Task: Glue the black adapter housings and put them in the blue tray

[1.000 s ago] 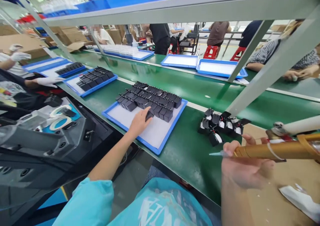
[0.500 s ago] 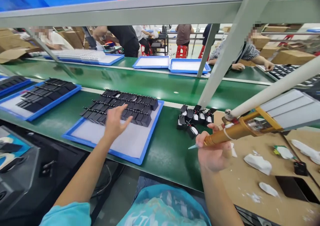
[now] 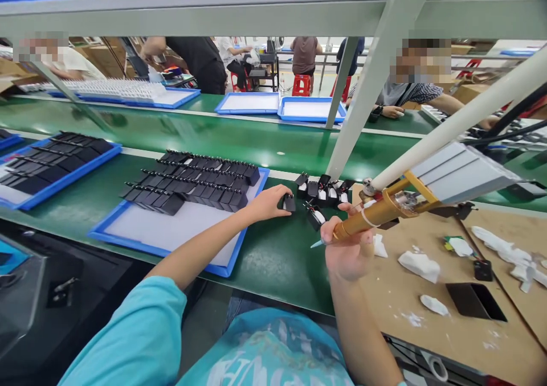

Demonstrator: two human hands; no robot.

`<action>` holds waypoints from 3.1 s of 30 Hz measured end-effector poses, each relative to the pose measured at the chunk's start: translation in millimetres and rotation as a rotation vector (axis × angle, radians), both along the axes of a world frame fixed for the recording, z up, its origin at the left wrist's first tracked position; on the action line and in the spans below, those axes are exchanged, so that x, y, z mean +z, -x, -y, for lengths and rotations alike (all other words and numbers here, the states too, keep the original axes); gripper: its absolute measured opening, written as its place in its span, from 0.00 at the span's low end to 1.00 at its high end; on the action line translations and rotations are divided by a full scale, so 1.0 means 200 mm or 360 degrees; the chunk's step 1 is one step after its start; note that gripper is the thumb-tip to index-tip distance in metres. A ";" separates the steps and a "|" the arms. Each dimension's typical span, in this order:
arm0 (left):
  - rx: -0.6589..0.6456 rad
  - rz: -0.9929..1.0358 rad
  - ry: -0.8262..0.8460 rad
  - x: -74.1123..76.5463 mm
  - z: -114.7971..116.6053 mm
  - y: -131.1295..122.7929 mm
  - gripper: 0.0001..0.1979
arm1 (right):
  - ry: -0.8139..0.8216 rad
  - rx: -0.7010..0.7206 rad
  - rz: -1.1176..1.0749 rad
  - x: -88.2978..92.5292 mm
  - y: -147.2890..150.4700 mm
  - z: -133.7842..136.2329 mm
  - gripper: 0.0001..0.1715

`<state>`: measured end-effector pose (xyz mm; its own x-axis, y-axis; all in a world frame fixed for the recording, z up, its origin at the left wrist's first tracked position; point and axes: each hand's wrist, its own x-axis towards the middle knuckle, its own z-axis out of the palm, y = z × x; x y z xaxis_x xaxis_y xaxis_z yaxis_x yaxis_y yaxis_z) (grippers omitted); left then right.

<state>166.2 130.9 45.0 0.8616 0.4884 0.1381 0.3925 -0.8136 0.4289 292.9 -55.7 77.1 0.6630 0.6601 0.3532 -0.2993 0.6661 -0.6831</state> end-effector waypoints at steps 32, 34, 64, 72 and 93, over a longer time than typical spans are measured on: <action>0.0649 0.0526 0.0190 -0.27 0.78 0.29 0.17 | -0.0109 0.0151 0.0096 0.04 0.14 -0.04 0.22; 0.0636 0.0539 0.0242 -0.22 0.78 0.29 0.17 | -0.0101 0.0163 0.0102 0.04 0.15 -0.04 0.24; 0.0573 0.0748 0.0180 -0.23 0.77 0.24 0.19 | -0.0043 0.0143 0.0130 0.06 0.18 -0.03 0.24; 0.0568 0.0711 0.0332 -0.23 0.78 0.18 0.18 | -0.0043 0.0186 0.0109 0.07 0.21 -0.04 0.24; 0.0608 0.0769 0.0393 -0.20 0.78 0.16 0.20 | -0.0016 0.0179 0.0133 0.06 0.20 -0.04 0.25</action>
